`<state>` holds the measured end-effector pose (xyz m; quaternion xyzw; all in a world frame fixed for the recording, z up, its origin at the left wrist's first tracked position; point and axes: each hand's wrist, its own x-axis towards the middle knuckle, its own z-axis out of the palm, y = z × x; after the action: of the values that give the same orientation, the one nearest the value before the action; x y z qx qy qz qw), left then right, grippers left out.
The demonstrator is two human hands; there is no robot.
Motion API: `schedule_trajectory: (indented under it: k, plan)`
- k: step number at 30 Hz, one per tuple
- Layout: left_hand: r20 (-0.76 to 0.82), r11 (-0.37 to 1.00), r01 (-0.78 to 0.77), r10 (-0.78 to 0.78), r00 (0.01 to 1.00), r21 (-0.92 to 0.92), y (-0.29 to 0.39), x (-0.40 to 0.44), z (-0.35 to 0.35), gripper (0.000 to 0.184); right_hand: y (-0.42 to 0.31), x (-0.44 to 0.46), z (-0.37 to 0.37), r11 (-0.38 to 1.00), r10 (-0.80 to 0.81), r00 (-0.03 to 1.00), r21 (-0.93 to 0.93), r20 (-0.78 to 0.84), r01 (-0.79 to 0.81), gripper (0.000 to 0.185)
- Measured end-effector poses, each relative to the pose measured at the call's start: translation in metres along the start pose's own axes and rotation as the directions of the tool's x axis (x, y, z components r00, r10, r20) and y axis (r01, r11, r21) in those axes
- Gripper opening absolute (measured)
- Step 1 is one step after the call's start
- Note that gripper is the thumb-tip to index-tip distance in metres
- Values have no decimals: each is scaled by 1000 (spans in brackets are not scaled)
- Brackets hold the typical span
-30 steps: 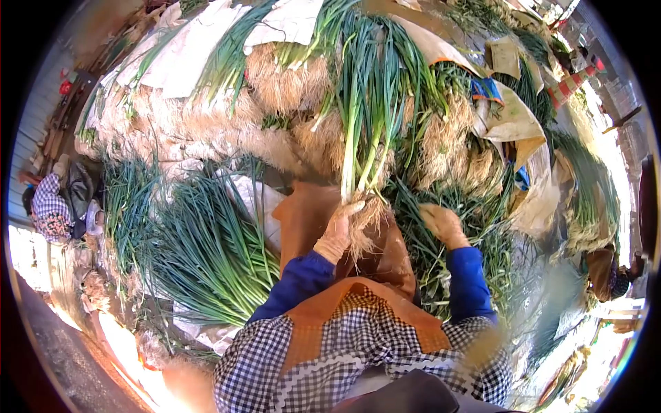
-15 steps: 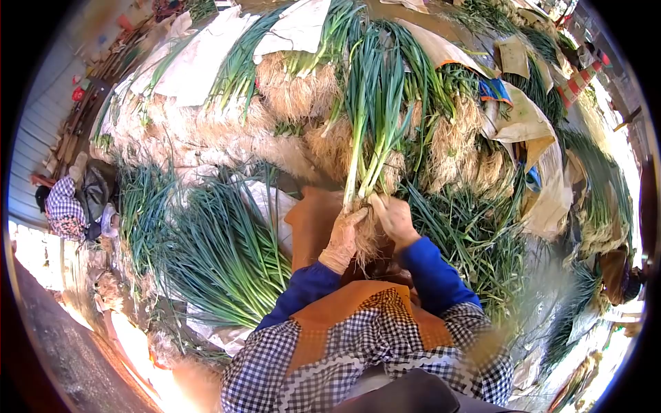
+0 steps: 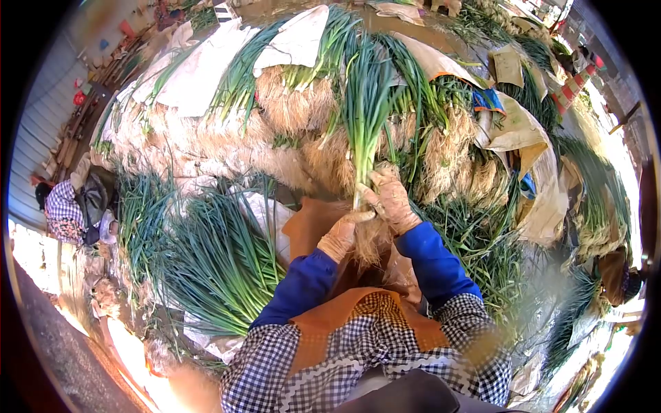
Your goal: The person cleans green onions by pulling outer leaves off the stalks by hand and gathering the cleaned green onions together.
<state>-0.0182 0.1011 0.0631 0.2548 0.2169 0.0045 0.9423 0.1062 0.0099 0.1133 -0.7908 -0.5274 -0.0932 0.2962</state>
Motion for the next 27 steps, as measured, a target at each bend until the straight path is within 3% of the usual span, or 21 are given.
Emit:
schedule_trajectory:
  k: [1,2,3,5,7,8,9,10,12,14,16,17,19,21,22,23,24,25,26,27]
  plan:
    - [128,999,-32,33,991,-9,13,-5,12,38,8,6,0,901,181,983,394,36,-181,38]
    - [249,998,-60,64,966,-21,28,-13,23,43,15,12,1,621,326,935,714,140,-323,39]
    - [410,992,-52,95,907,-114,51,-26,38,47,15,23,-17,424,390,913,858,115,-289,36]
    - [278,938,-300,339,899,-174,88,-60,80,54,61,34,-17,658,546,837,631,-25,-411,36]
    - [477,964,-239,263,839,-112,125,-60,51,61,85,50,-10,805,552,827,325,-106,-496,40]
    - [570,969,-228,243,785,-99,137,-62,50,61,97,57,3,844,521,846,214,-112,-491,44]
    - [573,967,-238,248,781,-94,139,-59,49,61,93,68,8,919,388,907,2,-160,-393,50]
    - [493,954,-298,279,824,-43,137,-54,44,59,86,79,16,917,384,905,-42,-184,-397,51]
    - [323,911,-409,372,870,51,126,-27,21,55,74,109,22,794,604,795,-118,58,-596,55]
    - [186,927,-358,334,924,115,107,-26,20,52,75,120,34,767,641,754,-150,143,-624,60]
    - [232,966,-258,244,942,28,87,-17,-2,50,82,117,67,770,476,853,-367,-212,-521,45]
    - [205,965,-262,251,946,24,79,-13,-12,53,91,120,65,771,474,854,-368,-215,-521,45]
    - [265,974,-225,223,938,-24,76,-17,-23,56,106,115,39,846,529,848,-95,21,-525,34]
    - [336,974,-188,220,916,-127,79,-21,-30,64,112,85,-2,936,351,907,56,-233,-348,26]
    - [328,963,-210,257,909,-171,77,-22,-32,59,110,64,-25,865,405,896,396,-184,-310,23]
    - [406,946,-158,268,874,-285,74,-17,-40,55,105,40,-49,926,282,898,339,-337,-164,28]
    - [479,916,-91,287,830,-390,69,-11,-45,52,90,25,-78,892,434,897,180,-85,-415,31]
    - [523,906,-77,308,795,-417,63,-11,-39,46,82,5,-77,792,609,793,76,-28,-605,36]
    - [559,877,-3,309,769,-480,52,-9,-30,40,110,-33,-62,909,411,907,-30,-88,-415,39]
    - [450,905,-104,301,841,-412,37,-14,-26,37,92,-49,-70,881,466,874,163,-134,-445,37]
